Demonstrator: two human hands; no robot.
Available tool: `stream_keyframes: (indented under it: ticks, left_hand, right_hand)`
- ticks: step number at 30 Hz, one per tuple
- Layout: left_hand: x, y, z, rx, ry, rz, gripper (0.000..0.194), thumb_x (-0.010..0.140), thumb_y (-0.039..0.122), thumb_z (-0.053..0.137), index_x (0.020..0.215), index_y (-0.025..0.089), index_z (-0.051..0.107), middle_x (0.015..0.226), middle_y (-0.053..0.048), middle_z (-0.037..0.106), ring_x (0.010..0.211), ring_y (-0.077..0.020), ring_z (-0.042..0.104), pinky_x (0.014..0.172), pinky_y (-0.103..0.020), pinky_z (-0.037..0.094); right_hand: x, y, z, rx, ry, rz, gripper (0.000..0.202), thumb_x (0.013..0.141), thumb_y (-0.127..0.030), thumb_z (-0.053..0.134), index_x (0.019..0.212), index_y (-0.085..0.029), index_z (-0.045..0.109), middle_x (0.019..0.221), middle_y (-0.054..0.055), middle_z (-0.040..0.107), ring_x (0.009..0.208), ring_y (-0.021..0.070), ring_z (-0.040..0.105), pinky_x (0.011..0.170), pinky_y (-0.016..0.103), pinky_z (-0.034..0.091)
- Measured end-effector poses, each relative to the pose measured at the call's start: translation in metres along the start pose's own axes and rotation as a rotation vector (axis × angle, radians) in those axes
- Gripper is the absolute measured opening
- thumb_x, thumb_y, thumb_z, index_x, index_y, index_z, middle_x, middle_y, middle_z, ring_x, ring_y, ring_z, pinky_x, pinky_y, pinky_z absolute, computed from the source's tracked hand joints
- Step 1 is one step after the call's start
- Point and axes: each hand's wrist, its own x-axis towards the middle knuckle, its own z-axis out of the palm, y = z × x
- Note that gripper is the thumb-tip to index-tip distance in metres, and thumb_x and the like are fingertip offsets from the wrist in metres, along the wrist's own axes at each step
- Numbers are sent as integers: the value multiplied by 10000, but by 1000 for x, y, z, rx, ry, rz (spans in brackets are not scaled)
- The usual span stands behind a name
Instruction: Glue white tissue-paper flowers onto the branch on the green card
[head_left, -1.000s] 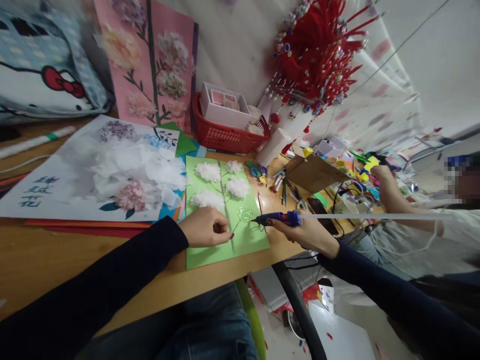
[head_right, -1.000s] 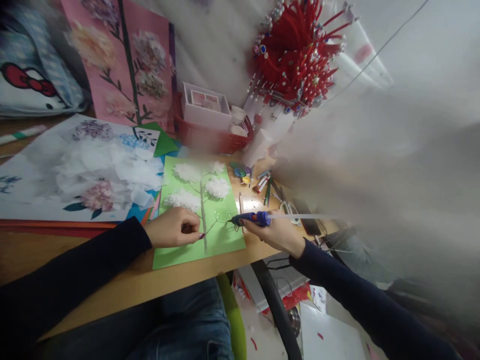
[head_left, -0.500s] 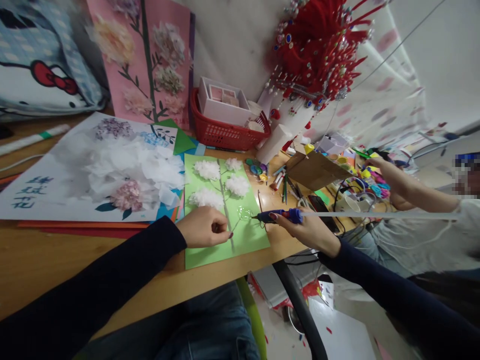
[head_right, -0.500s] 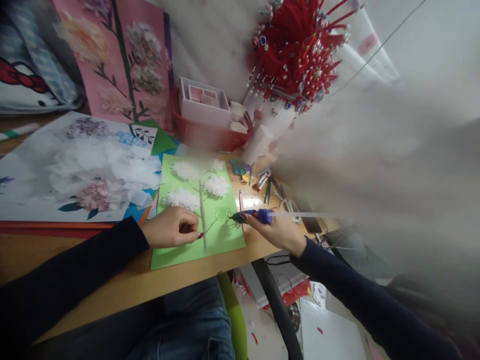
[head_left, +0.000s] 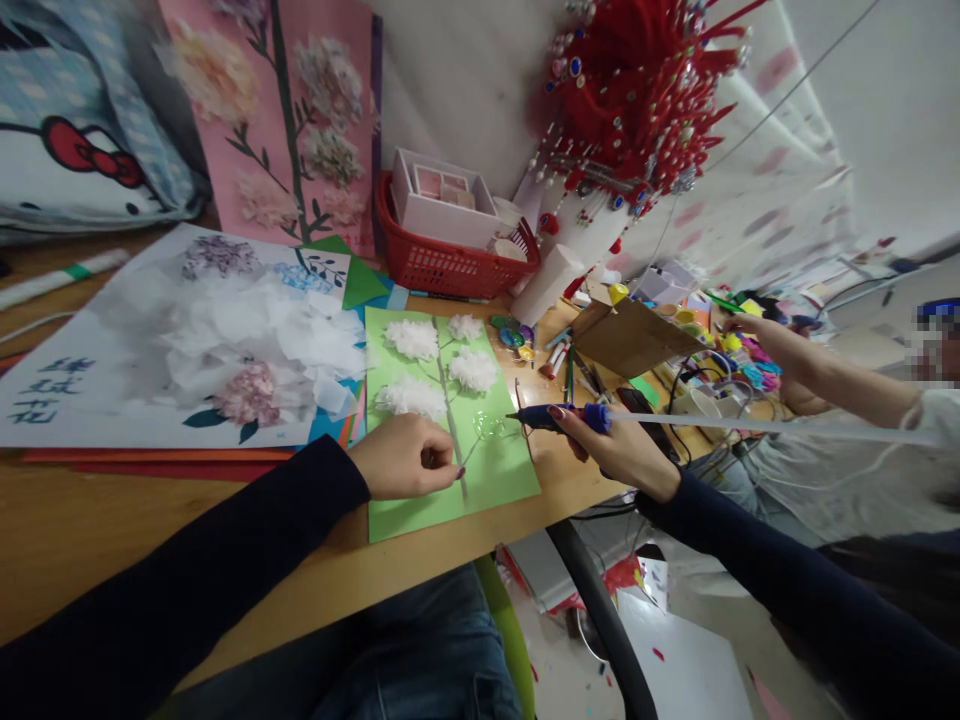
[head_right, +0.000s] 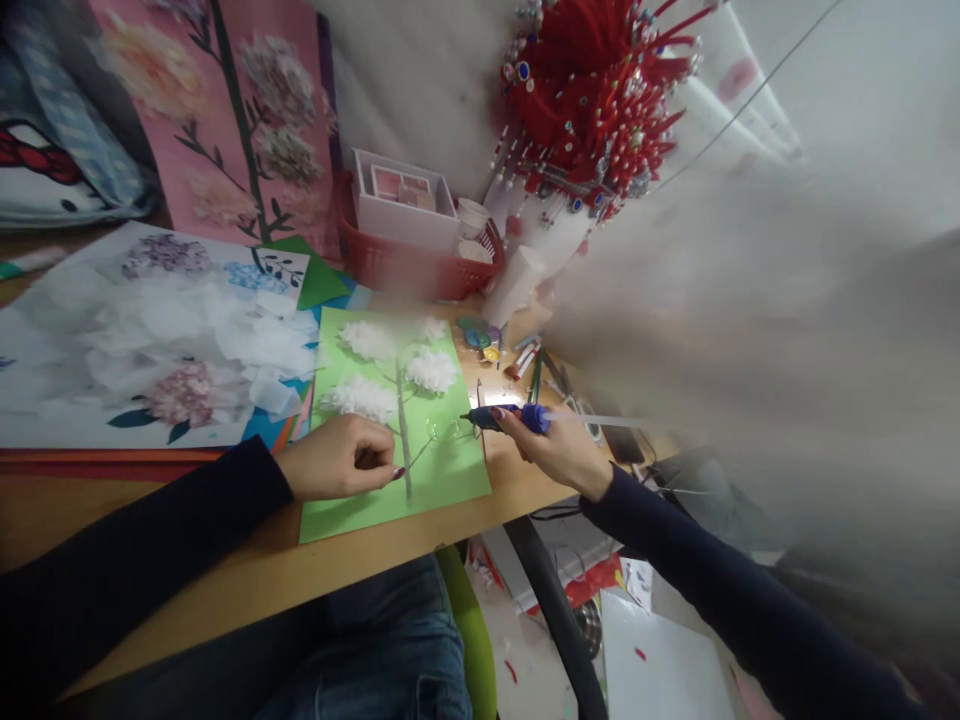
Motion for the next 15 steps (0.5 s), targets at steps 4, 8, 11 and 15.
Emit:
stream_keyframes:
  ticks: [4,8,11,15]
  left_hand:
    - [0,1,-1,-4,7,1,251,735,267,544,517,167,470,536,23,498,511,-81,422,520,-220,290]
    - [0,-1,1,5,10,1,262,744,263,558,514,164,482,536,20,511,510,-80,425,517,-222,294]
    - [0,0,3,26,14,10,269,760,251,568,514,161,508,538,17,532,513,-79,437,514,-222,304]
    - [1,9,-10,68,-47,62,168,807,260,582,701,162,669,677,-4,637,569,-91,521,544,-212,398]
  right_hand:
    - [3,1,0,14,14,-33,634,838,-713,413,505,-189,543,471,11,510,456,118,481,493,271,366]
    - [6,2,3,-22,46,-13,616,823,-721,418,491,-203,448,417,-14,417,394,97,396,437,264,302]
    - [6,1,4,-24,49,-2,597,820,-720,421,516,-207,443,419,-22,399,386,92,372,421,261,274]
    - [6,-1,3,-16,28,-51,617,834,-701,431,515,-187,550,464,9,494,434,107,451,465,264,334]
